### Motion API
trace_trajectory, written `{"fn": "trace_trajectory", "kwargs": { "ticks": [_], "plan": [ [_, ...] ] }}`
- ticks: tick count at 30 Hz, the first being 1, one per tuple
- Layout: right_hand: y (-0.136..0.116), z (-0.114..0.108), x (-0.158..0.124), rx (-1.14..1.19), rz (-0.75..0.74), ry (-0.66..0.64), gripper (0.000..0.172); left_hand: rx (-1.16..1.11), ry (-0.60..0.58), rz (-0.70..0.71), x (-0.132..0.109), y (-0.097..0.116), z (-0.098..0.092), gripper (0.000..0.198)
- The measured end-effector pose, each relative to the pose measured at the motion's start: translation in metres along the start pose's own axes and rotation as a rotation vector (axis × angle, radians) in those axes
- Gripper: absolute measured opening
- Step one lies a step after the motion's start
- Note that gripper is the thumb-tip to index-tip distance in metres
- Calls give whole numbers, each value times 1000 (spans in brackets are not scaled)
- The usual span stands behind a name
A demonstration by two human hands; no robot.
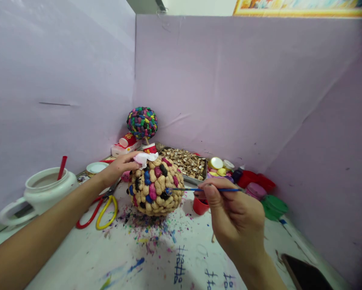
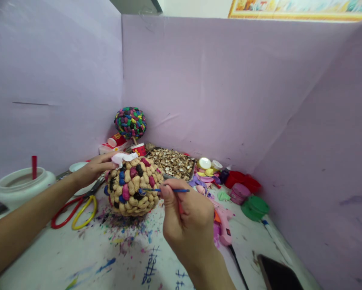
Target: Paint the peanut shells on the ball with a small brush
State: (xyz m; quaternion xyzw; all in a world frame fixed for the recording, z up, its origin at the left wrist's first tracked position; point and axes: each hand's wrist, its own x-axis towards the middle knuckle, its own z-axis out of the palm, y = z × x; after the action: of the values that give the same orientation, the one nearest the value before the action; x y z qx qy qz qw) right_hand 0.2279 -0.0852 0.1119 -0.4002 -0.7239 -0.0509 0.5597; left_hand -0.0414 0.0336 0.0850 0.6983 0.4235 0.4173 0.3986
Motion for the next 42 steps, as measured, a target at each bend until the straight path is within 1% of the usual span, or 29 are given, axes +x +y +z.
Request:
{"fn": "trace_trajectory", "kwargs": {
  "ticks": [4, 8, 13, 19, 24, 26, 28, 30, 31, 33, 35, 36, 39, 42],
  "plan": [
    [1, -4, 2, -32, -13, 47, 18, 6, 18, -5, 0, -1, -1, 51],
    [3, -5, 5, -43, 2, 91, 16, -8, 10, -2, 0, -2, -1, 51],
    [4, -4, 4, -33, 7, 53, 22, -19, -5, -4, 0, -1, 0, 52],
    [4, -5, 4, -36, 12, 71, 16, 8, -4, 4, -1, -1, -1, 54],
    [3, -5, 3, -44, -8, 39, 17, 16, -3, 14, 0, -2, -1, 51],
    [6, -9, 4, -66, 14, 45, 19, 1, -5, 9, 0, -2, -1, 51],
    [13, -15, 7, -128, 61, 89, 20, -7, -1, 3, 0, -2, -1, 51],
    [24, -22, 10, -246, 129, 139, 22, 1, 13, 5, 0, -2, -1, 51],
    [30, -24, 12, -313, 175, 140, 23, 6, 17, 6, -1, -2, 0, 52],
    [44, -26, 15, -438, 270, 87, 27, 17, 15, 10, -1, -2, 0, 53],
    [59, -21, 15, -517, 354, -33, 29, 19, 3, 9, -1, -2, 0, 54],
    [66, -17, 14, -522, 365, -82, 28, 17, -3, 6, -1, -2, 0, 54],
    [82, -1, 7, -514, 378, -175, 33, -7, -13, -11, 1, -4, -1, 53],
    [90, 7, 1, -487, 383, -253, 36, -29, -14, -21, 2, -6, -2, 52]
  ]
}}
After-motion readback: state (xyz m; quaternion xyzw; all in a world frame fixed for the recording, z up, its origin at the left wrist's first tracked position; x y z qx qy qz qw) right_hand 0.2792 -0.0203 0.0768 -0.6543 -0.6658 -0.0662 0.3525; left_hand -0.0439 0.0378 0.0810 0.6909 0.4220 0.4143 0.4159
